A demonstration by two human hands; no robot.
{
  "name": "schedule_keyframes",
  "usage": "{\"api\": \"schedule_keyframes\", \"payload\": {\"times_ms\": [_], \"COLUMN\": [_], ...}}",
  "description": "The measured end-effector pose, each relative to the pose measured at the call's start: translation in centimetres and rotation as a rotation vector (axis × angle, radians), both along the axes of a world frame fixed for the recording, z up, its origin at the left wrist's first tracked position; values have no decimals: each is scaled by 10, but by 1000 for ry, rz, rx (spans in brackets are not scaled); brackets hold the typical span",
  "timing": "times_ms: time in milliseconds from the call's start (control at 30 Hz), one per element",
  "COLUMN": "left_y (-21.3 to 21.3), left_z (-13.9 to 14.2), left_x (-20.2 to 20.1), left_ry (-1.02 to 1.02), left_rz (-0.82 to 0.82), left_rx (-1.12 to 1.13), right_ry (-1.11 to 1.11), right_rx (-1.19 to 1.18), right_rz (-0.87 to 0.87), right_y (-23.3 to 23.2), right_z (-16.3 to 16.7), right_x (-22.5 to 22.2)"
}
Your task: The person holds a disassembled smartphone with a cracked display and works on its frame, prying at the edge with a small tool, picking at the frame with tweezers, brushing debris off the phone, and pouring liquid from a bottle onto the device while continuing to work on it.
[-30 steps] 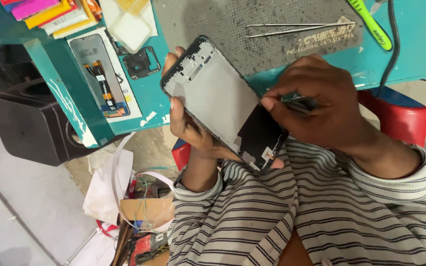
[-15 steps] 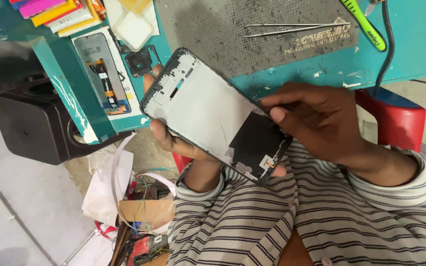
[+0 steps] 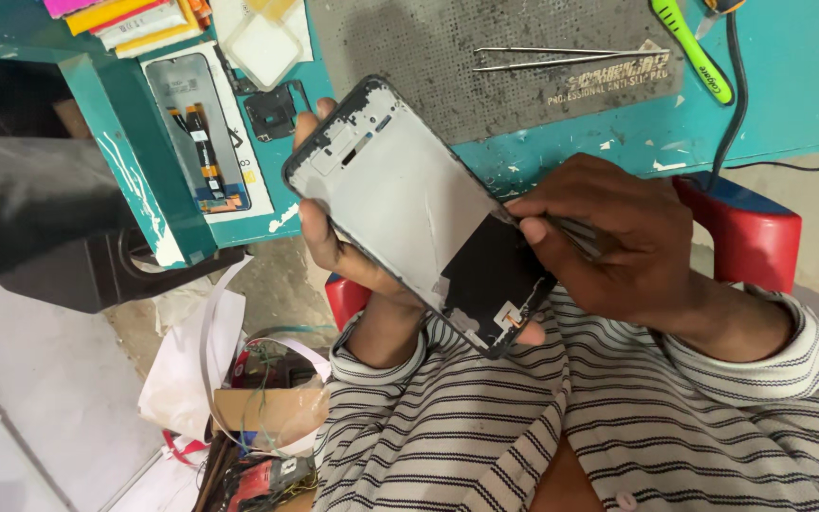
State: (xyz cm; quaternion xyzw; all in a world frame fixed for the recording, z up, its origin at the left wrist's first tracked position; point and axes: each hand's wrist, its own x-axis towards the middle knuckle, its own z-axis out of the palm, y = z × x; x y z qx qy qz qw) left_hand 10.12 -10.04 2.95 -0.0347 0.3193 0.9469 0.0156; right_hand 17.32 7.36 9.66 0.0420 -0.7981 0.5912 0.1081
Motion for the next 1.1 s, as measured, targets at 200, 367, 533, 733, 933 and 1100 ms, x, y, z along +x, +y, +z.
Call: {"api": "schedule_keyframes", "payload": {"times_ms": [200, 367, 533, 733, 933, 1100], "left_y": [-5, -11, -16, -12, -16, -22], "left_z": [-1, 0, 8, 16, 13, 10], "left_x": [-3, 2, 1, -9, -14, -13], "left_ry": [674, 639, 677, 768, 801, 834], "left_rz": [99, 83, 93, 92, 92, 81], "left_rx": [-718, -746, -741, -670, -702, -710], "right_ry": [-52, 70, 19, 87, -156, -220], "right_rx": [82, 779, 949, 801, -138, -279], "right_rz": [-21, -364, -394, -421, -171, 23], "right_y": [19, 51, 61, 50, 14, -3], "right_z": [-3, -30, -36, -4, 28, 35], "right_x": [-10, -33, -36, -45, -27, -28]}}
